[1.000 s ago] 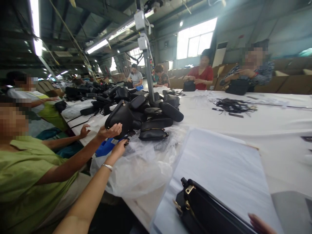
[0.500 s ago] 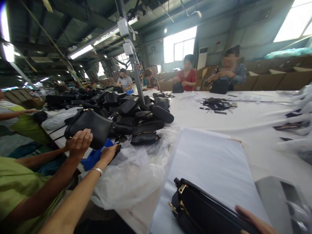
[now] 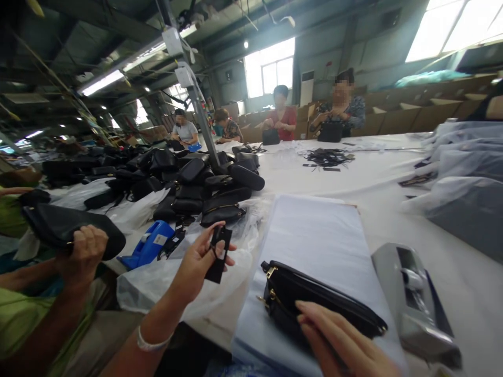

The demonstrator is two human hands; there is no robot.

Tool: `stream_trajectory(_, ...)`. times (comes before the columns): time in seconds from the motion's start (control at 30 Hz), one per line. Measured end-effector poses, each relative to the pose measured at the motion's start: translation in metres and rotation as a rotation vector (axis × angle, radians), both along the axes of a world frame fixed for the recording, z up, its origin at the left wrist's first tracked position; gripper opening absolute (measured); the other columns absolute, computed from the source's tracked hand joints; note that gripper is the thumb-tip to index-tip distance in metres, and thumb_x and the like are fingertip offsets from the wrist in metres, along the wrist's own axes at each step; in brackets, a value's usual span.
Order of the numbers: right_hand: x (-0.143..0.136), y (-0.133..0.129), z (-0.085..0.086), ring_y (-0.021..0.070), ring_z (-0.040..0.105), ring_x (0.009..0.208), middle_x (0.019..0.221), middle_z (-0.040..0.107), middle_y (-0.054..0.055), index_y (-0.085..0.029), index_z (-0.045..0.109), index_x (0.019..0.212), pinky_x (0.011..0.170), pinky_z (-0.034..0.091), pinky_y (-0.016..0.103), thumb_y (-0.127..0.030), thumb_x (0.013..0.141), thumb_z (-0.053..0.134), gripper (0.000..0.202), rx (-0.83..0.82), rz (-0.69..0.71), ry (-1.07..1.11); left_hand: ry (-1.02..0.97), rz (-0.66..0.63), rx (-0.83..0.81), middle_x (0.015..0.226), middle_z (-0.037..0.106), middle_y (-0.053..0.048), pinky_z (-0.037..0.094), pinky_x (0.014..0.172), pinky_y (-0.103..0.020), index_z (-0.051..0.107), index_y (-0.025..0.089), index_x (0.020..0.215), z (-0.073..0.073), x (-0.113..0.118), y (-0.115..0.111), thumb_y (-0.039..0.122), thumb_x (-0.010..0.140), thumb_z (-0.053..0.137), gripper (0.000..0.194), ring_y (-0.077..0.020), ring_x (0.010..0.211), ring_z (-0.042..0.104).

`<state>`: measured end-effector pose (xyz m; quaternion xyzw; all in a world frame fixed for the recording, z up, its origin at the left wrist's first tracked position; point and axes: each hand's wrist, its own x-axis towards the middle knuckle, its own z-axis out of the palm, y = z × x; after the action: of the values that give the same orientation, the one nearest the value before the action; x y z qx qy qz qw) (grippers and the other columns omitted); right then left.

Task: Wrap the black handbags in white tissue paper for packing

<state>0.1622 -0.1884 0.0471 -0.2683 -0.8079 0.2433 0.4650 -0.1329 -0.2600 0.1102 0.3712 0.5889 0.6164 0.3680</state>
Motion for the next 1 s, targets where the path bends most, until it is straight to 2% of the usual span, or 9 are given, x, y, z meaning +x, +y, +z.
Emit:
stream_trajectory(0.07, -0.02, -0.017, 0.016, 0.0182, 0.075, 0.083, 0.103, 0.076, 0.001, -0.032, 0.071, 0.117, 0.076, 0.061, 0.02, -0.022, 0.083, 0.07, 0.036, -0.115, 0.106, 0.004, -0.093, -0.11, -0.003, 0.099, 0.073, -0.009, 0.056, 0.06, -0.025, 0.039, 0.024, 0.142, -0.004, 0.034, 0.002, 0.045, 0.087, 0.066, 0.064, -0.0176, 0.072, 0.072)
stream_trajectory(0.13, -0.034, -0.025, 0.023, 0.019, 0.074, 0.091, 0.109, 0.075, 0.005, -0.028, 0.065, 0.126, 0.081, 0.061, 0.024, -0.025, 0.089, 0.064, 0.037, -0.344, 0.177, 0.044, -0.159, -0.185, 0.002, 0.099, 0.072, -0.009, 0.056, 0.064, -0.026, 0.046, 0.022, 0.137, -0.01, 0.061, 0.002, 0.043, 0.088, 0.065, 0.056, -0.0182, 0.077, 0.071)
stream_trajectory(0.27, -0.042, -0.028, 0.013, 0.0246, 0.065, 0.114, 0.131, 0.064, 0.01, -0.023, 0.055, 0.138, 0.094, 0.057, 0.036, -0.034, 0.089, 0.065, 0.051, -0.704, 0.278, 0.13, -0.168, -0.239, 0.031, 0.094, 0.072, -0.007, 0.053, 0.075, -0.025, 0.065, 0.017, 0.106, -0.02, 0.099, -0.002, 0.039, 0.09, 0.065, 0.028, -0.0165, 0.084, 0.067)
stream_trajectory(0.33, -0.042, -0.03, 0.003, 0.025, 0.068, 0.106, 0.126, 0.066, 0.01, -0.022, 0.055, 0.137, 0.082, 0.062, 0.034, -0.036, 0.085, 0.069, 0.055, -0.785, 0.276, 0.156, -0.148, -0.257, 0.028, 0.09, 0.071, -0.005, 0.052, 0.071, -0.024, 0.067, 0.016, 0.098, -0.024, 0.109, -0.005, 0.039, 0.088, 0.066, 0.024, -0.0159, 0.082, 0.066)
stream_trajectory(0.43, -0.039, -0.034, -0.004, 0.0181, 0.07, 0.071, 0.097, 0.074, 0.006, -0.02, 0.053, 0.137, 0.057, 0.059, 0.027, -0.036, 0.084, 0.069, 0.058, -0.862, 0.249, 0.158, -0.085, -0.242, 0.036, 0.093, 0.072, -0.005, 0.053, 0.072, -0.024, 0.067, 0.018, 0.098, -0.027, 0.114, -0.008, 0.037, 0.086, 0.07, 0.023, -0.0161, 0.083, 0.067)
stream_trajectory(0.6, -0.029, -0.039, 0.002, 0.0139, 0.065, 0.062, 0.074, 0.071, -0.001, -0.02, 0.058, 0.133, 0.061, 0.056, 0.025, -0.032, 0.081, 0.071, 0.055, -0.764, 0.143, -0.01, 0.049, -0.086, 0.114, 0.104, 0.074, -0.006, 0.055, 0.085, -0.028, 0.064, 0.021, 0.111, -0.029, 0.101, -0.007, 0.033, 0.088, 0.068, 0.026, -0.0176, 0.097, 0.068)
stream_trajectory(0.7, -0.018, -0.041, 0.0, 0.0146, 0.067, 0.062, 0.075, 0.072, -0.001, -0.021, 0.062, 0.129, 0.062, 0.057, 0.024, -0.033, 0.082, 0.069, 0.049, -0.656, 0.044, -0.072, 0.084, -0.066, 0.137, 0.104, 0.074, -0.007, 0.058, 0.075, -0.027, 0.067, 0.02, 0.11, -0.03, 0.086, -0.009, 0.037, 0.094, 0.058, 0.025, -0.0197, 0.097, 0.069)
stream_trajectory(0.83, 0.001, -0.042, -0.017, 0.0167, 0.071, 0.064, 0.08, 0.075, 0.001, -0.024, 0.068, 0.122, 0.064, 0.059, 0.024, -0.035, 0.081, 0.071, 0.042, -0.499, -0.083, -0.135, 0.11, -0.065, 0.092, 0.108, 0.071, -0.008, 0.06, 0.067, -0.028, 0.071, 0.018, 0.103, -0.034, 0.063, -0.016, 0.041, 0.093, 0.058, 0.028, -0.0216, 0.093, 0.07)
stream_trajectory(1.0, 0.018, -0.045, -0.031, 0.0231, 0.075, 0.083, 0.095, 0.077, 0.003, -0.027, 0.07, 0.12, 0.071, 0.062, 0.028, -0.033, 0.083, 0.069, 0.037, -0.404, -0.046, -0.265, 0.202, -0.041, 0.082, 0.098, 0.069, -0.006, 0.058, 0.066, -0.027, 0.075, 0.021, 0.101, -0.04, 0.047, -0.026, 0.037, 0.091, 0.062, 0.023, -0.0161, 0.079, 0.067)
